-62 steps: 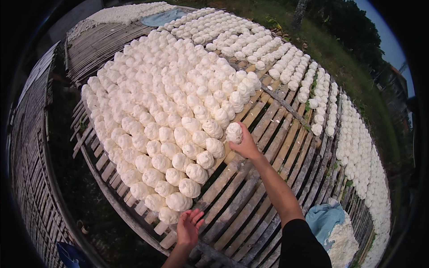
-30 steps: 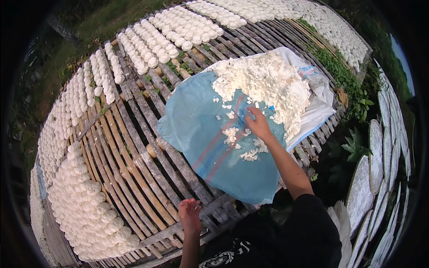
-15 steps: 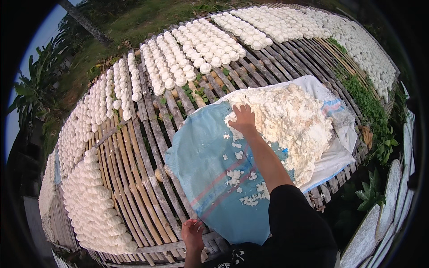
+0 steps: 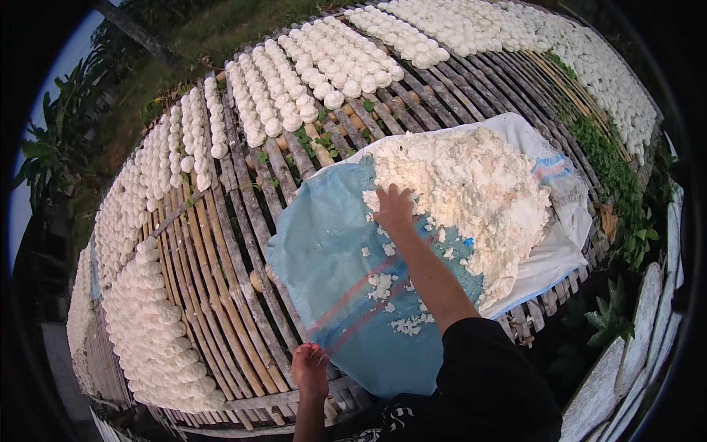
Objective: The person repeatedly scoops a white dough-like material from a cloth, rolls it into a ball between their hands, and places it on a bamboo drying rack. The process is repeated continuously throughout the clip.
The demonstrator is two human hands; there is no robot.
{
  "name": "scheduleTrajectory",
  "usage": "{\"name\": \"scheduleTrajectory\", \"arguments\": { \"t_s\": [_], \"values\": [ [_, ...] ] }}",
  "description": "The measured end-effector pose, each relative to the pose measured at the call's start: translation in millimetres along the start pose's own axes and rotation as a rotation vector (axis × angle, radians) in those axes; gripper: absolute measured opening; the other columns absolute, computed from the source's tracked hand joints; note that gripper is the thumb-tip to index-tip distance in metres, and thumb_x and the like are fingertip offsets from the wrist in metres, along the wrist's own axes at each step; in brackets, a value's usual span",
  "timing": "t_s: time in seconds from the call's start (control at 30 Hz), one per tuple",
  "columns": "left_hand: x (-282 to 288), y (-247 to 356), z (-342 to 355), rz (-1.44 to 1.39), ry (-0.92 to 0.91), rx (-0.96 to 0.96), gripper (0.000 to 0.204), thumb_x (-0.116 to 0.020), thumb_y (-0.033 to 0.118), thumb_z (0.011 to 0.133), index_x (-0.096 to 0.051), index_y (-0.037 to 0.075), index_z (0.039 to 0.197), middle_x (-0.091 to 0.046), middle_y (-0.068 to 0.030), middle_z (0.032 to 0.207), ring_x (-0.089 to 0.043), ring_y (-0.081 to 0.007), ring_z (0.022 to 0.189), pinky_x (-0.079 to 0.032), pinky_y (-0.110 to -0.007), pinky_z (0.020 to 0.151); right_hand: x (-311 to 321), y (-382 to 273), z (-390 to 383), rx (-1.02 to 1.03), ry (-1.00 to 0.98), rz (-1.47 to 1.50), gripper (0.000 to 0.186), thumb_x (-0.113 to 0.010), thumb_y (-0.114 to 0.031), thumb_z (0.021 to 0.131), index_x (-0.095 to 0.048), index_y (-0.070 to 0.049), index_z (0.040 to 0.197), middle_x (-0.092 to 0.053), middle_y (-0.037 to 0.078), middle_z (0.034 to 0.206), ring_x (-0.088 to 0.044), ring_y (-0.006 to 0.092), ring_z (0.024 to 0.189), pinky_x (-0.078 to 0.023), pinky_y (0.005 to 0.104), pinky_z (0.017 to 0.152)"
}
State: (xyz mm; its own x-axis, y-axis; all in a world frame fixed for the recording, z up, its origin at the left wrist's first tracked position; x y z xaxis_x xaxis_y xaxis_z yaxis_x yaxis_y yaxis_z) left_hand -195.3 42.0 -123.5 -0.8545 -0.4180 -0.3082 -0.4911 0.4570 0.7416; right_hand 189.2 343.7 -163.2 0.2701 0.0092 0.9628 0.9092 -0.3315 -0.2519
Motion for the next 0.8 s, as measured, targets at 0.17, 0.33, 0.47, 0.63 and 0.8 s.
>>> {"name": "scheduleTrajectory", "arguments": {
  "t_s": [0.17, 0.33, 0.47, 0.63, 0.8],
  "values": [
    [-2.3, 2.0, -4.9, -0.042, 0.029, -0.006, 0.02, -0.06, 0.032, 0.105, -0.06, 0.013, 0.114, -0.068, -0.0036, 0.107, -0.067, -0.0217, 0.096, -0.05, -0.039, 0.087, -3.4, 22.8, 9.1, -0.001, 0.009, 0.177, 0.073, -0.09, -0.038, 0.074, -0.067, -0.018, 0.14, -0.061, 0.012, 0.135, -0.058, 0.0443, 0.126, -0.059, 0.0492, 0.096],
    [-30.9, 8.8, -8.1, -0.021, -0.089, -0.042, 0.021, -0.057, 0.031, 0.107, -0.059, 0.012, 0.116, -0.069, -0.0051, 0.109, -0.068, -0.0214, 0.098, -0.05, -0.039, 0.087, 54.8, 77.1, -3.0, -0.113, -0.188, 1.193, 0.081, -0.092, -0.037, 0.078, -0.062, -0.001, 0.144, -0.072, 0.015, 0.124, -0.071, 0.0208, 0.103, -0.057, 0.0358, 0.085],
    [-114.7, 17.1, -0.7, 0.069, -0.328, -0.056, 0.023, -0.055, 0.032, 0.109, -0.056, 0.012, 0.12, -0.067, -0.0076, 0.119, -0.066, -0.0221, 0.112, -0.05, -0.04, 0.091, 106.8, 87.9, -82.1, -0.104, -0.197, 1.222, 0.067, -0.091, -0.024, 0.084, -0.063, -0.001, 0.14, -0.074, 0.013, 0.119, -0.071, 0.0183, 0.104, -0.058, 0.0333, 0.087],
    [-226.8, -17.7, 17.6, 0.038, -0.355, 0.329, 0.073, -0.046, 0.065, 0.106, -0.04, 0.013, 0.157, -0.057, -0.0152, 0.149, -0.053, -0.0344, 0.141, -0.044, -0.054, 0.115, 129.0, 44.1, -188.1, 0.027, -0.337, 1.247, 0.072, -0.091, -0.028, 0.085, -0.06, 0.0, 0.144, -0.067, 0.016, 0.135, -0.065, 0.0244, 0.122, -0.054, 0.0384, 0.099],
    [-265.2, -39.6, -34.0, -0.381, -0.839, 0.601, 0.07, -0.038, 0.069, 0.107, -0.054, 0.015, 0.149, -0.061, -0.0154, 0.145, -0.058, -0.0372, 0.137, -0.046, -0.056, 0.115, 165.9, 17.1, -272.0, 0.373, 0.086, 0.683, 0.071, -0.088, -0.035, 0.086, -0.062, -0.006, 0.145, -0.054, 0.024, 0.148, -0.049, 0.037, 0.14, -0.041, 0.0481, 0.115]
  ]
}}
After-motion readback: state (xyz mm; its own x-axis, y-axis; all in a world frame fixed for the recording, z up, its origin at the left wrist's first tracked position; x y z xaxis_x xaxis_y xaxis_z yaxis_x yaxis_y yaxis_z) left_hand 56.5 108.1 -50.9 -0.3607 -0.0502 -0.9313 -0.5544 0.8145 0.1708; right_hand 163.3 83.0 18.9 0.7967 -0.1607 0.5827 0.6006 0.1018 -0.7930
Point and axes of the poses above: each hand's wrist, its own z-axis towards the middle knuckle, its own x-axis out of the back of the hand, y = z × x, the point moved 8 cm from there along z, towards the middle knuckle
